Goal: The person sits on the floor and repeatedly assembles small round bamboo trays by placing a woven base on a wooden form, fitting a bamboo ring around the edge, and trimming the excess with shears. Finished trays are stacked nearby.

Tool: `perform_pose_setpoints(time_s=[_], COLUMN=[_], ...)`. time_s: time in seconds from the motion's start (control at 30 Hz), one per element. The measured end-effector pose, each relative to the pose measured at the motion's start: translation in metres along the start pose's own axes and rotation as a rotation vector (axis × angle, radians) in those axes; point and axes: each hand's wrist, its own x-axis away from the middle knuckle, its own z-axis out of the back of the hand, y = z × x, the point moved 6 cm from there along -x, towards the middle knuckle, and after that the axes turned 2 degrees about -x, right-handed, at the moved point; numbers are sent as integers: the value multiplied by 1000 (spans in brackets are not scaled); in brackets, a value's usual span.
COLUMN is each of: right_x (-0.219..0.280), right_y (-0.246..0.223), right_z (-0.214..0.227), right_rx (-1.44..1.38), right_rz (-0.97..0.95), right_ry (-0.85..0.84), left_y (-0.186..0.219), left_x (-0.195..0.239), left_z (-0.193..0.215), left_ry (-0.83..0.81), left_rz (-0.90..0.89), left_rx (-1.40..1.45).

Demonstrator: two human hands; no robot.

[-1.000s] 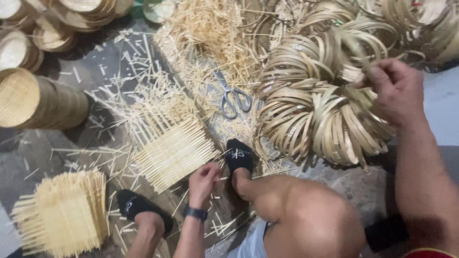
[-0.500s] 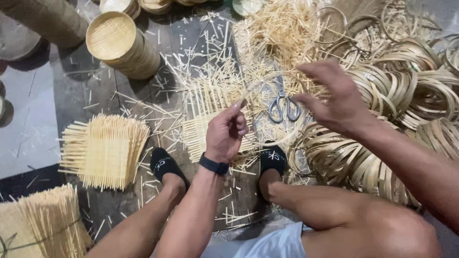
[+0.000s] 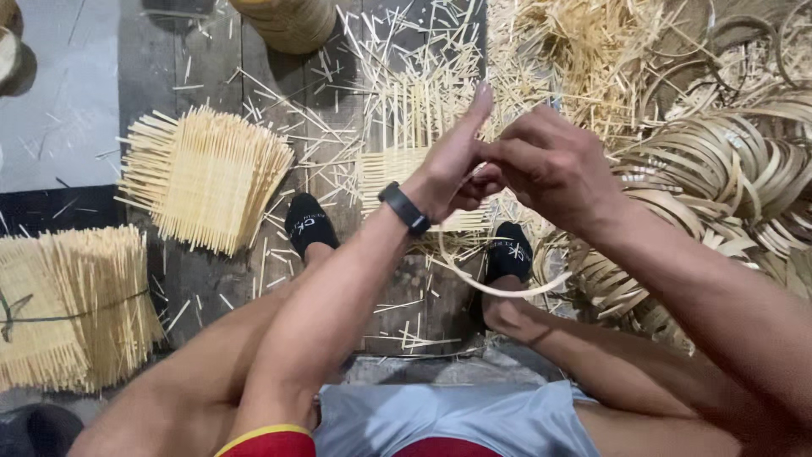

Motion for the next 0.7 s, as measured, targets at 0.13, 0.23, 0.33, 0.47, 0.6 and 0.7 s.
perform_pose_setpoints(time_s=[0.13, 0.23, 0.33, 0.47, 0.6, 0.7], right_x=[3, 5, 4, -2, 2, 7], right_y=[2, -2, -7, -15, -20, -19], right_z=[-15, -27, -33, -35, -38, -45], right_rx=[110, 106, 31, 60, 63, 60], right_rz=[-40, -42, -105, -112, -150, -173], right_ry=[9, 20, 31, 46, 66, 75], left_y=[-14, -22, -29, -36, -46, -52], left_x=[6, 8, 8, 5, 2, 0], left_z=[4, 11, 19, 27, 35, 39], left_ry=[143, 189, 225, 219, 245, 292], left_rz=[15, 14, 7, -7, -11, -3], left_rx=[81, 121, 167, 227, 228, 222])
